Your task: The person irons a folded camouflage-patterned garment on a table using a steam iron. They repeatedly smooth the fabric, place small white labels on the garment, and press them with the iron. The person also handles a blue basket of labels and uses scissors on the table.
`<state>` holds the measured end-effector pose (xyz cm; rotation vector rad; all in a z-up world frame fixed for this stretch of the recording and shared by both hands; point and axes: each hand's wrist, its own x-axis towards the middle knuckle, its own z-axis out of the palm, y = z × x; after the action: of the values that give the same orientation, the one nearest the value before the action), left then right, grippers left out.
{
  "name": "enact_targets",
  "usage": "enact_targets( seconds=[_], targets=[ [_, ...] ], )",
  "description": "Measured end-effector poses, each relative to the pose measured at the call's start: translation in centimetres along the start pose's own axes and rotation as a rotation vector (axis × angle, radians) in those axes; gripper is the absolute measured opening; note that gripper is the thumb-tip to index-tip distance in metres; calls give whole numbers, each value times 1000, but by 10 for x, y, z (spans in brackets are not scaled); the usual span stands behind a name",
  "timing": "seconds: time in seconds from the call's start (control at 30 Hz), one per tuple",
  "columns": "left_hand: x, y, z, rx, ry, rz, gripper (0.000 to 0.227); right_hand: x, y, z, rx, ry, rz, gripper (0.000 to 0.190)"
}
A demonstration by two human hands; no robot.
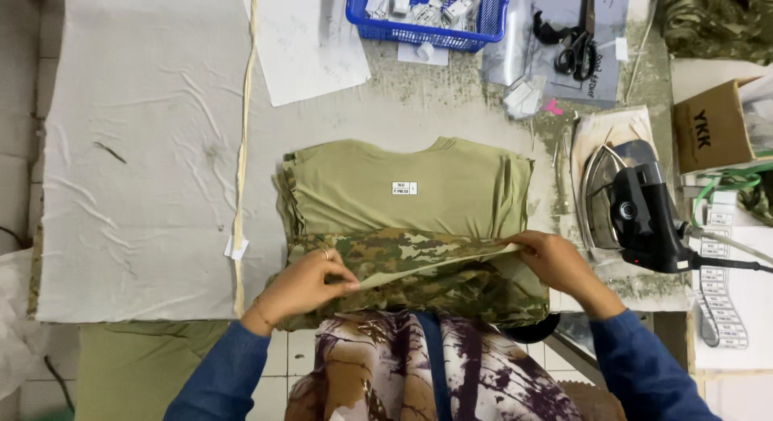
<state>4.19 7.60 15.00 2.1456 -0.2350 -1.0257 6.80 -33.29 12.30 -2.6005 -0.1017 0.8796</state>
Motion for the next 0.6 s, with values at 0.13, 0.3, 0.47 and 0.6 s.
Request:
enact_targets(
  seconds=[0.13,0.3,0.47,0.6],
  targets=[
    [4,2,1,-244,69,-88,28,18,17,-3,291,-50,25,30],
    [44,-28,6,-95,405,-205,52,48,22,-20,274,145,-11,26],
    [127,-62,-40,110,646,-95,52,168,50,-13,171,393,-74,27],
    [168,-66,-57,160,616,-155,39,226,54,15,33,321,21,41]
  ],
)
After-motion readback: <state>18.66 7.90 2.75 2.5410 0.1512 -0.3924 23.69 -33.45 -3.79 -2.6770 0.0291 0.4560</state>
